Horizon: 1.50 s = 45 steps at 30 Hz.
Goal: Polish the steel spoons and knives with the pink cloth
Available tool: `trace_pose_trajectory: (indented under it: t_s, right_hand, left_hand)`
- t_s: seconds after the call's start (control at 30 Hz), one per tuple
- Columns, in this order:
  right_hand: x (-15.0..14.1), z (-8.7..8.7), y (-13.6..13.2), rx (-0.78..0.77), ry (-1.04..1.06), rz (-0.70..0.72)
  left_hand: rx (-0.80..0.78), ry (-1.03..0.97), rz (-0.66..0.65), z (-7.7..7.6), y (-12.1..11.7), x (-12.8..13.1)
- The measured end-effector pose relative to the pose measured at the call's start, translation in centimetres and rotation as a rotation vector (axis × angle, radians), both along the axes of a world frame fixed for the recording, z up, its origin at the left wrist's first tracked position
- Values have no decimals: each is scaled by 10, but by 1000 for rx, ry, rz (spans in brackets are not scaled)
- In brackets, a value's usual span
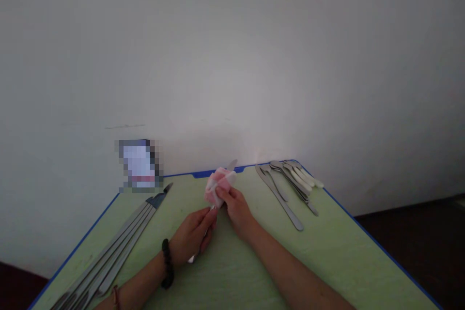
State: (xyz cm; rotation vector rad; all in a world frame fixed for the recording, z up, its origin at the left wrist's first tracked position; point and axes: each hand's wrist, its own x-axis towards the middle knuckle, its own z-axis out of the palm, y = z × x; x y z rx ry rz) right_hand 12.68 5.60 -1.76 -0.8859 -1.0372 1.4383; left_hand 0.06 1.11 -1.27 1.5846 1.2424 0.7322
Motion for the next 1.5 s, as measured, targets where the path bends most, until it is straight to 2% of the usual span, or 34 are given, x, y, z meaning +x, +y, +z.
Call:
trace_pose_trajectory:
  t_s: [0.13,0.27,0.43,0.53,0.63,0.87,1.13,1.4,1.5]
  right_hand:
    - [0,-6,6,-59,278,34]
    - [1,-3,7,-93,427,85]
    - [4,2,10,-181,663,13]
    - [6,5,11,-215,757,34]
    - [4,6,9,-217,723,74]
    - [4,4,0,-177,487,188]
    - [2,7,-2,-96,451,262]
    - [2,12,-5,-157,426,280]
    - [0,11,-5,-137,423,252]
  left_hand:
    - [-7,30,4,-1,2,0]
    - [-33,-5,21,1,1,1]
    - [-61,-66,37,1,1,2]
    - [-63,-85,32,-1,1,2]
    - [-50,-87,28,-1,1,3]
    - [-9,-31,12,0,-1,2]
    - [27,69,10,-1,-1,2]
    - [5,101,-46,4,-2,1]
    - [-10,98,-10,5,-2,1]
